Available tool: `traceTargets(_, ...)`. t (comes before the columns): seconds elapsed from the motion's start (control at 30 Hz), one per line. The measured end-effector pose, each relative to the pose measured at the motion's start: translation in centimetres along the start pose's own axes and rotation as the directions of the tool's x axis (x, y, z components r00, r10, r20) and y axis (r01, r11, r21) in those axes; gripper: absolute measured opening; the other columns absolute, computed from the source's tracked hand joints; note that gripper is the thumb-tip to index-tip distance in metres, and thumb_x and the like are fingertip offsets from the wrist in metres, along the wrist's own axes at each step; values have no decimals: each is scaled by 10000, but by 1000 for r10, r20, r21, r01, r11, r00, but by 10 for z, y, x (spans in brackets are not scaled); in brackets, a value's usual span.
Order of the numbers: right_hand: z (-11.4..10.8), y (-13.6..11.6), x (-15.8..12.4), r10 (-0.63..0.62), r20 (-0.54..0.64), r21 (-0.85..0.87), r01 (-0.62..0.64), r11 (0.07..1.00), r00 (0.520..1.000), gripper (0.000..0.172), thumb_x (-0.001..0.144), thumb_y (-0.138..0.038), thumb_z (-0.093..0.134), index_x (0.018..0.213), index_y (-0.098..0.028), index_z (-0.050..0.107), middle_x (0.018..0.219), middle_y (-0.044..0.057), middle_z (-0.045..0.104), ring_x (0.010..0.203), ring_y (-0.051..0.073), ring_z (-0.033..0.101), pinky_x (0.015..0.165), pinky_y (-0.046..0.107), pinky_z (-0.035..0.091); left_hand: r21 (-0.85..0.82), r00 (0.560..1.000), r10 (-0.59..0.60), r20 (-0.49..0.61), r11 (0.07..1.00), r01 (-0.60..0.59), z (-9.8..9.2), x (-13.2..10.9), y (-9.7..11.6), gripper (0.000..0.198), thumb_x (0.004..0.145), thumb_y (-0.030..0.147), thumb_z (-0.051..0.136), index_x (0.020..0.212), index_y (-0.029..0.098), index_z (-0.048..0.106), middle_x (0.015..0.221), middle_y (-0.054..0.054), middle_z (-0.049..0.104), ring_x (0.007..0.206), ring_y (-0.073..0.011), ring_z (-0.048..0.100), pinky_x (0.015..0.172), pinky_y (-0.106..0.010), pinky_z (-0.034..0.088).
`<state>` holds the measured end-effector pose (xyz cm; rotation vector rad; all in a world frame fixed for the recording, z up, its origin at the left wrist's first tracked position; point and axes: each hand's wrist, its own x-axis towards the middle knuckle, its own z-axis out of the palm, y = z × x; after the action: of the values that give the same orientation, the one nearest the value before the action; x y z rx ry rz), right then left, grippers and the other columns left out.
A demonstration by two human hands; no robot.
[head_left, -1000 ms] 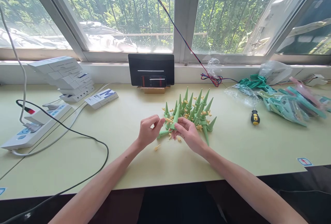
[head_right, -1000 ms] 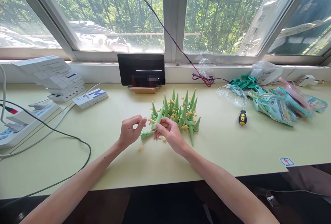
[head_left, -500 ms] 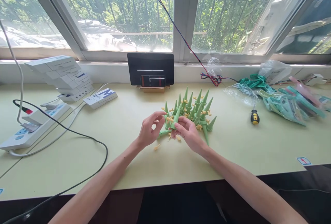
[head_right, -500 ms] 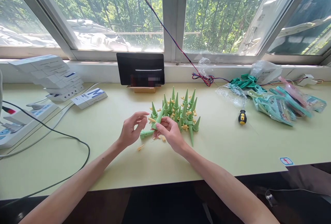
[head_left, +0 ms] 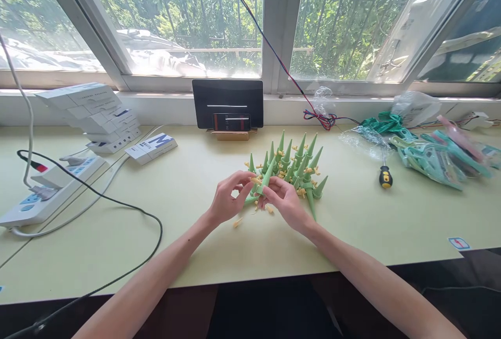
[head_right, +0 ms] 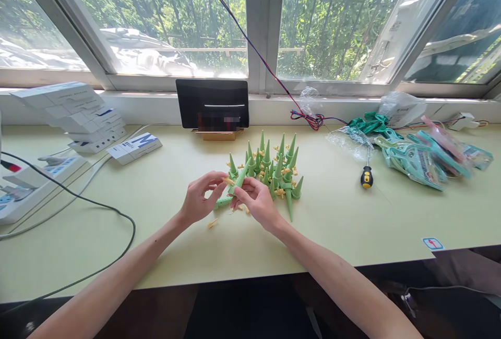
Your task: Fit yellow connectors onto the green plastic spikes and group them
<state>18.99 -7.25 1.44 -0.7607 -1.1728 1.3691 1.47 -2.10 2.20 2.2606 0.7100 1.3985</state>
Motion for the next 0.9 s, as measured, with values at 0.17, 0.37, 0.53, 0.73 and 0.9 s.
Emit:
traceTargets(0.17,1,0,0,-10,17,14,10,1000,1000,306,852,-443,722,1015,-199,635,919,40,700,676,174,686,647,336,572,-29,999,-37,-1,999,37,2,-2,-1,147,938,241,583,1069,189,624,859,-35,687,696,-105,661,578,-206,583)
traceTargets(0.37,2,-3,-1,-18,10,-27,19,999,1000,304,839,-449,730,991,-209,622,936,37,709,695,178,697,642,330,576,-101,994,-104,-27,990,101,4,-3,-1,153,924,283,615,1043,186,625,879,-37,700,654,-105,672,562,-225,601)
traceTargets(0.53,3,-2,-1,-32,-5,-51,32,998,999,291,842,-433,729,1000,-213,622,908,31,711,686,182,694,631,337,576,-131,983,-176,-54,977,168,5,-4,2,136,900,305,654,945,177,659,822,-29,710,613,-105,667,559,-234,606)
traceTargets(0.73,4,4,-1,-45,-35,-66,43,997,998,259,829,-396,748,946,-207,617,788,12,688,643,178,674,578,317,550,-205,962,-268,-49,945,253,7,-4,2,189,862,339,701,807,165,650,769,-24,678,635,-113,647,518,-218,574)
traceTargets(0.9,6,5,-4,-30,-70,-117,22,993,997,268,810,-389,764,890,-195,597,723,-2,657,616,166,657,564,304,532,-316,938,-343,-51,897,311,12,-5,1,250,829,341,739,724,164,597,697,11,626,562,-88,591,489,-216,542)
